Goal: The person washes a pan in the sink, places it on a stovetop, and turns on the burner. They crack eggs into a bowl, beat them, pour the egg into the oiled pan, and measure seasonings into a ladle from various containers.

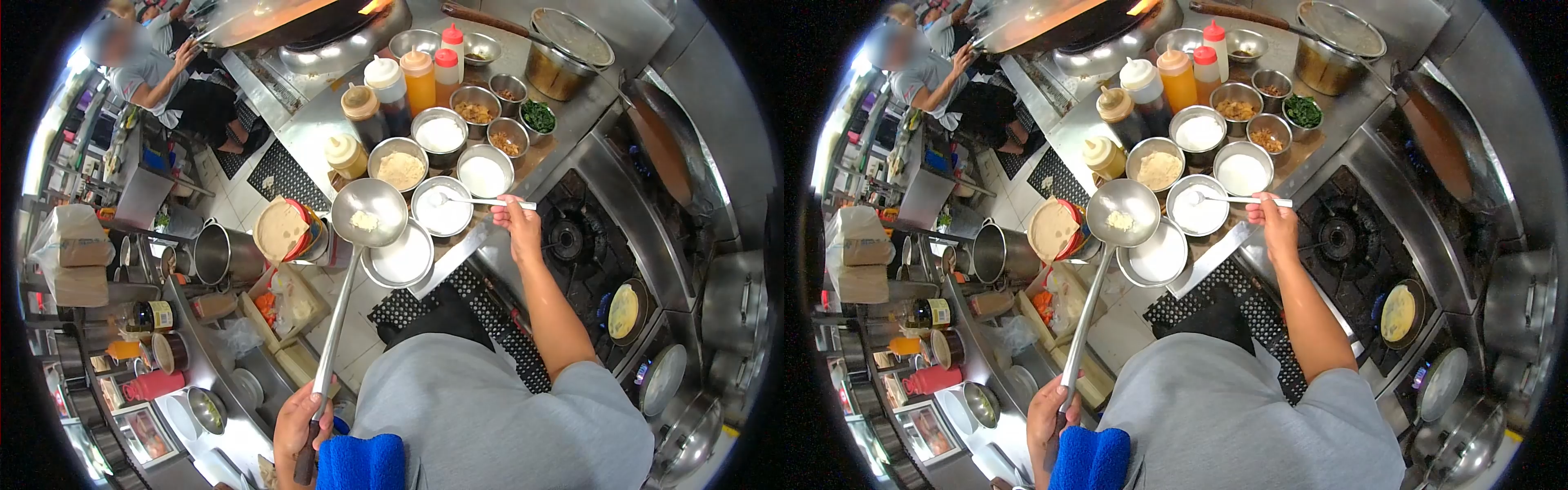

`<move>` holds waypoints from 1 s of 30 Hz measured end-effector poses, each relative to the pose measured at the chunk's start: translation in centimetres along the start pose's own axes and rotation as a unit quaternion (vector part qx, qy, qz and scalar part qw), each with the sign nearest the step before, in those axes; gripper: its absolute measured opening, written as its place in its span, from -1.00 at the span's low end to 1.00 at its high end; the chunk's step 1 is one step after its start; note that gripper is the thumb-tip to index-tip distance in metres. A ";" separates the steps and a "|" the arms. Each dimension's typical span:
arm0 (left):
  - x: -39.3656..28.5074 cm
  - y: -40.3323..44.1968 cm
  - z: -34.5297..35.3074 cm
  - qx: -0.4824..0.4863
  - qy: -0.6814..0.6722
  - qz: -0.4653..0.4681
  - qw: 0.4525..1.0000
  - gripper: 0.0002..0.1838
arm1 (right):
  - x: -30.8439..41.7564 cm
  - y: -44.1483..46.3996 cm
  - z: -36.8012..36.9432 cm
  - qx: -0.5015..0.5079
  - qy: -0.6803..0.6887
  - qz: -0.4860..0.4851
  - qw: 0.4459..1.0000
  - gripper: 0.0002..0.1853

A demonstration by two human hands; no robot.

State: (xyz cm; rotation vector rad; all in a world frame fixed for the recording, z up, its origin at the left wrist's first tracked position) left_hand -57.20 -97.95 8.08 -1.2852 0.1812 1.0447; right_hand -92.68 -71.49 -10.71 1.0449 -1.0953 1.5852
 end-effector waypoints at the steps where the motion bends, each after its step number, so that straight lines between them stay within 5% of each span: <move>1: 0.1 0.1 -0.2 0.000 0.000 0.000 1.000 -0.52 | 0.1 0.0 0.0 0.001 0.004 0.001 1.000 -0.70; 17: -0.1 0.2 -0.2 0.010 0.001 -0.005 1.000 -0.53 | 0.1 0.0 -0.4 -0.016 0.062 0.030 0.997 -0.70; 22: 0.1 0.3 -0.2 0.016 -0.001 0.002 1.000 -0.54 | -0.1 0.0 0.4 0.031 -0.083 -0.002 0.996 -0.69; 30: 0.1 0.2 0.0 0.008 -0.005 0.000 1.000 -0.54 | -1.1 0.1 -0.1 0.012 0.005 0.021 1.000 -0.69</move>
Point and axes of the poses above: each hand's wrist, its own y-axis towards the middle knuckle, its own z-axis out of the palm, x = y × z, the point moved 2 cm from there along y, towards the middle knuckle, and after that the axes turned 7 degrees about x, right-handed, at the moved point
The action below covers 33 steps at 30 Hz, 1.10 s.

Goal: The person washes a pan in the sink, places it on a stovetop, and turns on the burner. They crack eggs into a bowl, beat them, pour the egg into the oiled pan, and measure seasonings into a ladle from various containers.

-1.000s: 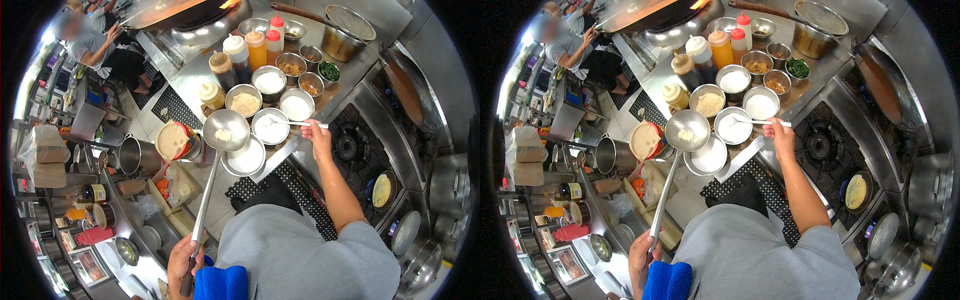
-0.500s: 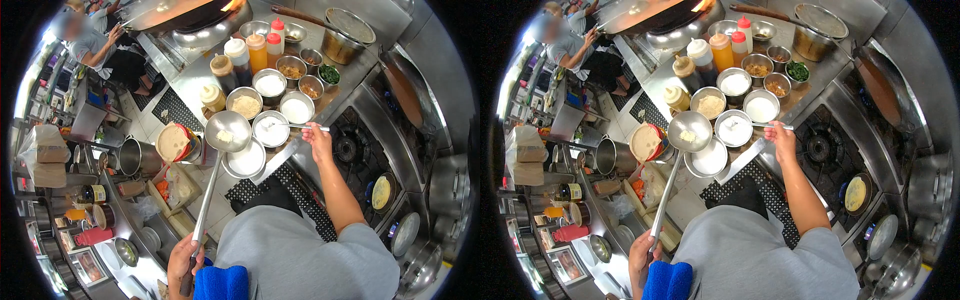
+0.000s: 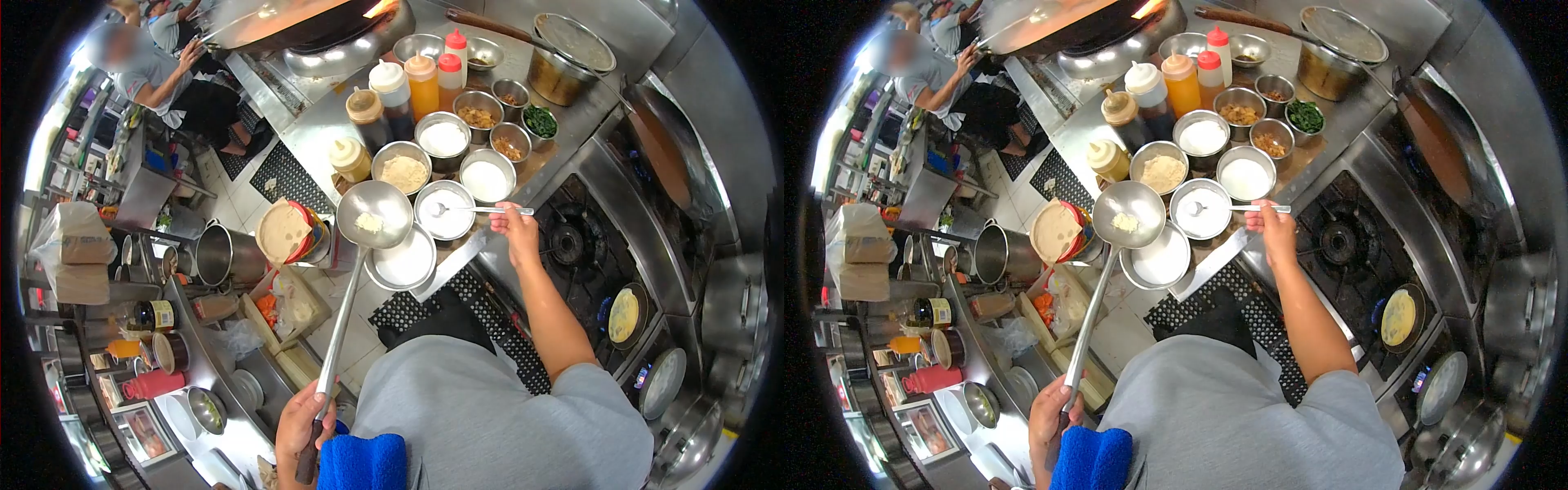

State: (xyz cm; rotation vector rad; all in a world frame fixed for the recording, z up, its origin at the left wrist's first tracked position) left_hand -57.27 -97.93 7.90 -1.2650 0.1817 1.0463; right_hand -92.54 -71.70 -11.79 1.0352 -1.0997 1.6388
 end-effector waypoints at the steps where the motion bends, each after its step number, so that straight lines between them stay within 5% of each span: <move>1: 0.0 0.0 0.0 0.000 0.000 0.000 1.000 -0.54 | 0.1 0.0 -0.2 -0.006 0.014 0.003 1.000 -0.69; 22: -1.5 2.4 1.7 0.044 0.062 -0.032 0.997 -0.55 | 9.2 -1.3 1.1 0.003 0.060 -0.069 0.996 -0.69; 26: -1.6 3.3 2.3 0.062 0.050 -0.046 0.996 -0.55 | 9.3 -2.0 3.5 0.058 -0.099 -0.127 0.985 -0.73; 28: -1.6 3.6 2.5 0.069 0.051 -0.049 0.995 -0.55 | 9.8 -3.1 4.9 0.139 -0.347 -0.292 0.880 -0.80; 32: -1.9 4.0 2.9 0.076 0.052 -0.064 0.994 -0.55 | 10.7 -3.9 4.1 0.106 -0.346 -0.313 0.878 -0.83; 33: -1.9 4.1 3.1 0.077 0.055 -0.067 0.993 -0.54 | 10.4 -3.1 3.0 0.079 -0.270 -0.288 0.915 -0.82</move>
Point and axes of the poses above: each hand's wrist, its own y-axis towards the middle knuckle, its own z-axis out of the palm, x = y × z, the point moved 2 cm from there along y, towards the middle knuckle, and after that the axes turned 7 degrees about x, right-handed, at the moved point
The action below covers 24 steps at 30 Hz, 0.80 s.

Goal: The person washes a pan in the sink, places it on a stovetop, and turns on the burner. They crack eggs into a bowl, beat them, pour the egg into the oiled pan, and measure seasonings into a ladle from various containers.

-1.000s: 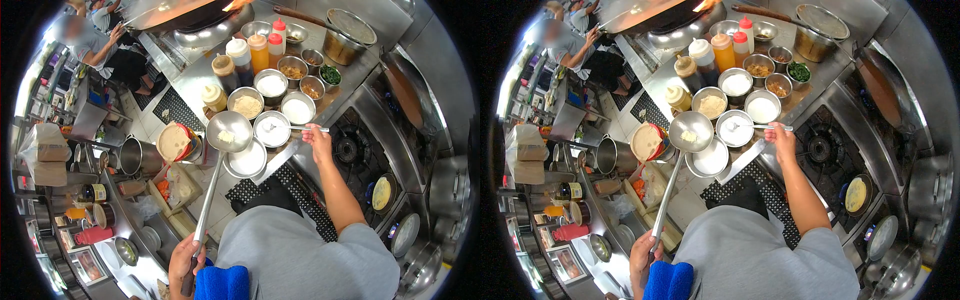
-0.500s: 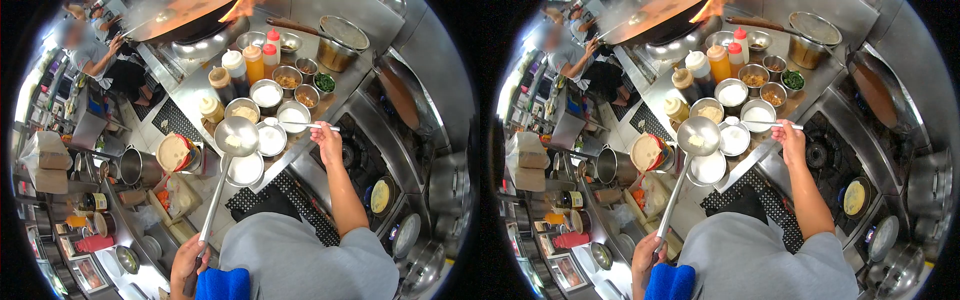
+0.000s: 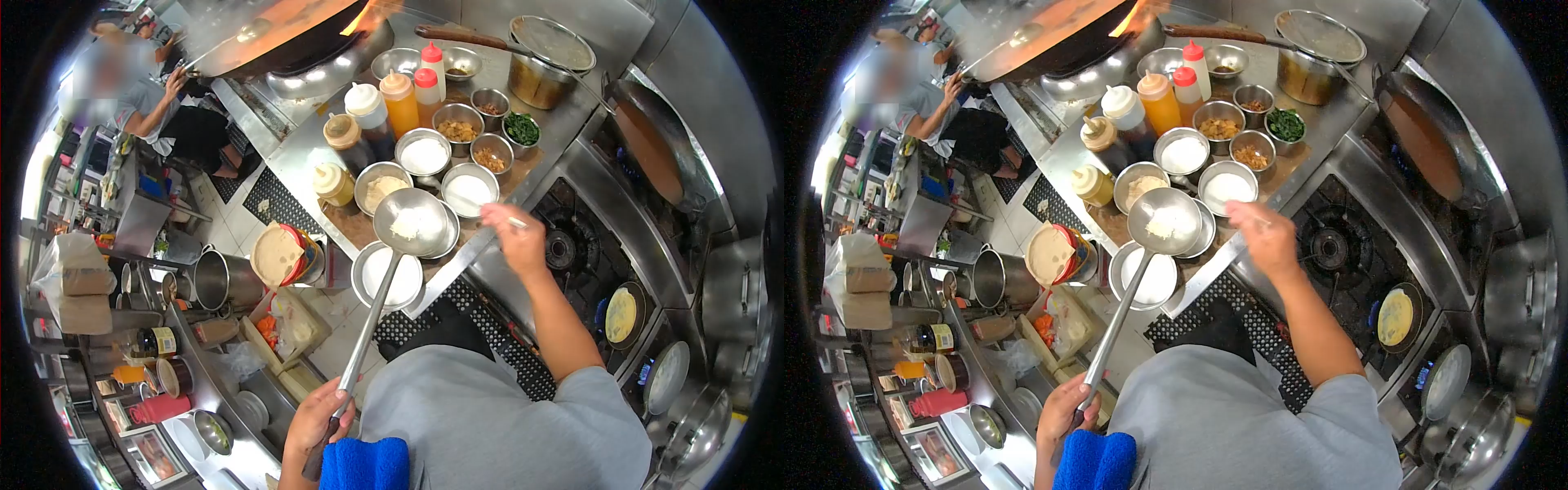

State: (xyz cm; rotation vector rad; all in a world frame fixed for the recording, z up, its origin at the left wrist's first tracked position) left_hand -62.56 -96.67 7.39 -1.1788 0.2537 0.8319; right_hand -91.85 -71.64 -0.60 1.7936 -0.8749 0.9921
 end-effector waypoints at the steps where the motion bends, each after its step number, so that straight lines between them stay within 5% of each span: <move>1: 0.0 0.1 0.0 0.001 0.000 -0.003 1.000 -0.54 | -1.0 0.1 -0.8 -0.068 0.067 0.053 0.994 -0.79; 6: 0.2 0.4 -0.2 0.001 0.013 0.020 1.000 -0.50 | -5.0 1.0 -4.1 -0.126 -0.025 0.177 0.976 -0.71; 14: -0.3 0.4 0.3 -0.015 0.031 0.025 0.999 -0.46 | -9.5 1.2 -2.9 -0.120 -0.023 0.195 0.973 -0.72; 24: -0.2 0.3 0.5 -0.026 0.023 0.017 0.999 -0.48 | -12.7 0.5 -2.0 -0.127 0.143 0.217 0.957 -0.68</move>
Point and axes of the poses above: each hand's wrist, its own y-axis towards the middle knuckle, its own z-axis out of the palm, x = y × z, the point moved 2 cm from there along y, towards the middle knuckle, and after that the axes turned 7 degrees about x, right-handed, at the moved point
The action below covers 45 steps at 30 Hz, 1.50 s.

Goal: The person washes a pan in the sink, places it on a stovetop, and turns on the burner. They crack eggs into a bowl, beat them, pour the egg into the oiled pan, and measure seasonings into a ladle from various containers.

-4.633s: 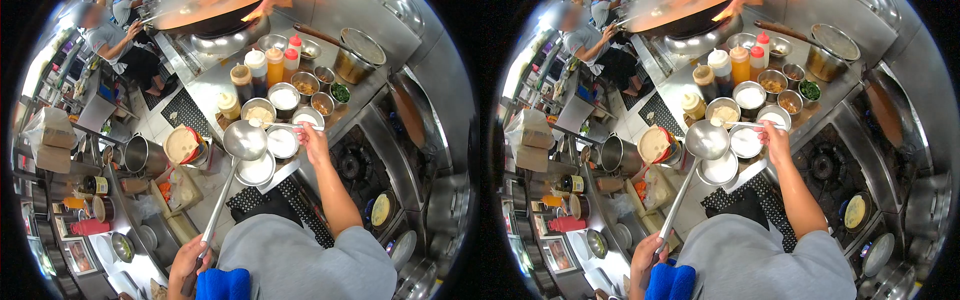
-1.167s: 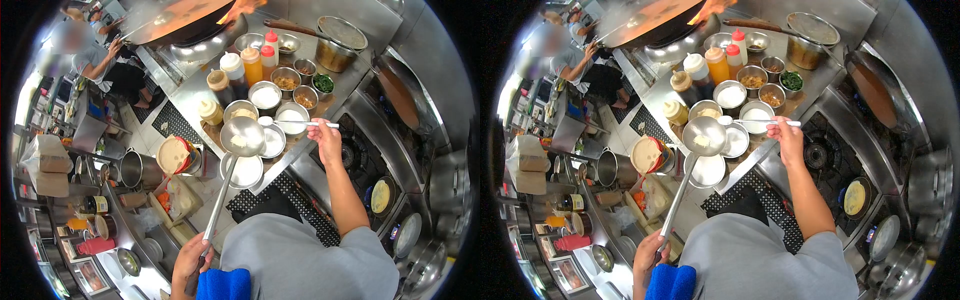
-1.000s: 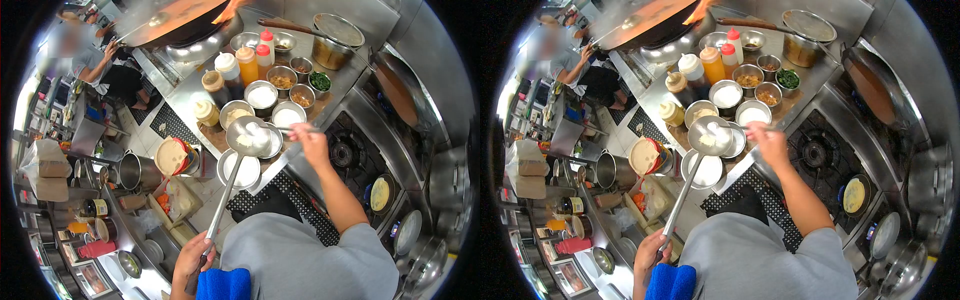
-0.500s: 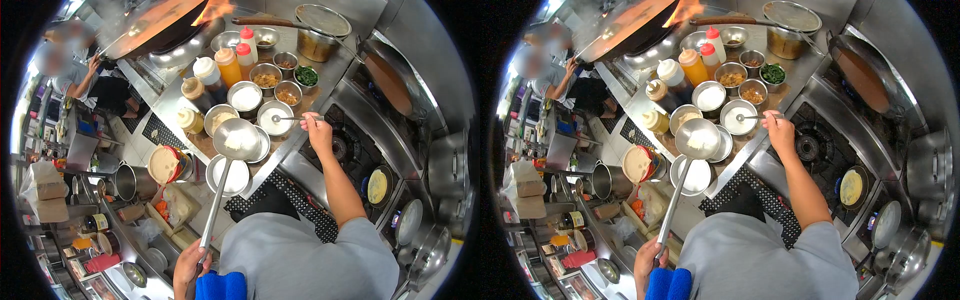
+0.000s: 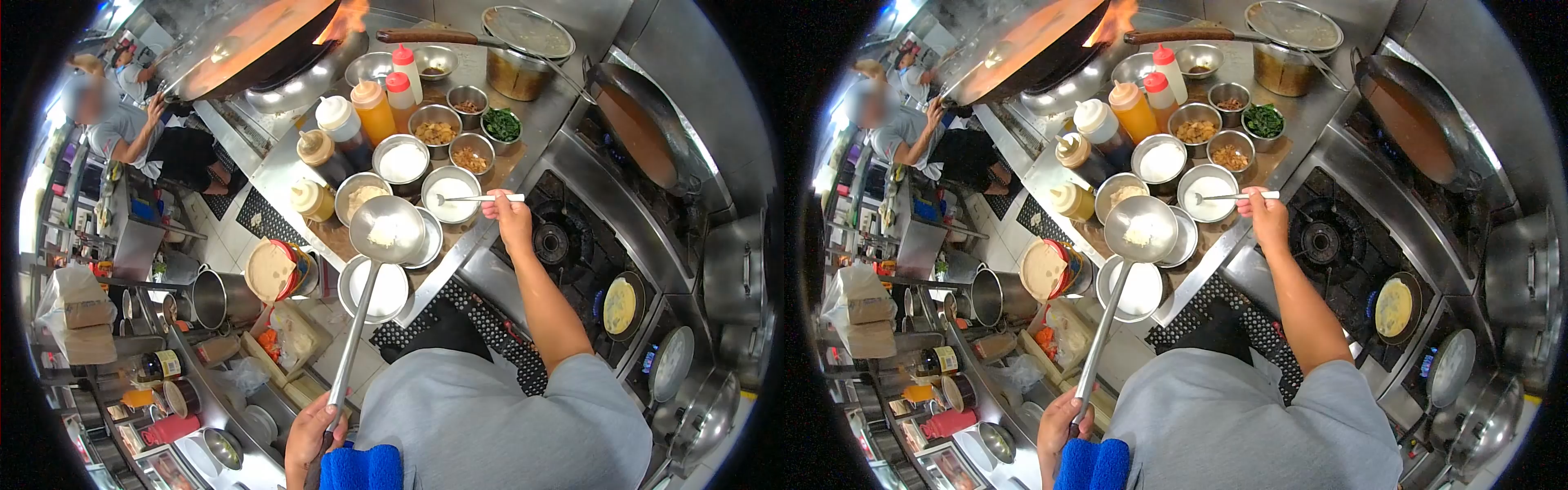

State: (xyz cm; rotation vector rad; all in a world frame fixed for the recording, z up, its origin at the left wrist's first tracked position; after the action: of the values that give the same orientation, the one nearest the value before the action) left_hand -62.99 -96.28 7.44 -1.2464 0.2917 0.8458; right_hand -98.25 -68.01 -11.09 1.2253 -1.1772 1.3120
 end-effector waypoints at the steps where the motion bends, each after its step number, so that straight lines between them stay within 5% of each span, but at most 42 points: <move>1: 0.0 0.0 0.0 0.000 0.000 0.000 1.000 -0.48 | -0.3 0.0 -0.2 -0.002 0.047 0.014 0.999 -0.68; 13: 0.2 0.0 -0.4 0.006 -0.010 0.005 1.000 -0.52 | -1.2 -1.2 -2.1 -0.041 0.189 0.102 0.976 -0.67; 39: -0.6 1.6 0.4 0.066 0.000 -0.034 0.997 -0.52 | 6.3 -3.6 0.5 0.040 0.139 0.039 0.989 -0.68; 43: -0.8 1.7 0.6 0.076 -0.014 -0.037 0.996 -0.52 | 8.2 -5.5 2.2 0.091 -0.028 -0.015 0.995 -0.76; 45: -0.9 1.7 0.6 0.084 -0.025 -0.035 0.995 -0.53 | 9.9 -6.4 2.9 0.182 -0.234 -0.259 0.919 -0.84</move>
State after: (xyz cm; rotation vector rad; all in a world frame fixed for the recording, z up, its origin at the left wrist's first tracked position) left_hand -64.94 -95.93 6.95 -1.0703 0.2708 0.7745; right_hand -92.05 -70.15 -0.85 2.0453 -0.8370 0.8725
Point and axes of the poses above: each hand's wrist, its own y-axis towards the middle knuckle, its own z-axis out of the palm, x = y × z, the point moved 2 cm from there along y, towards the middle knuckle, and after that the axes turned 7 degrees about x, right-handed, at the moved point
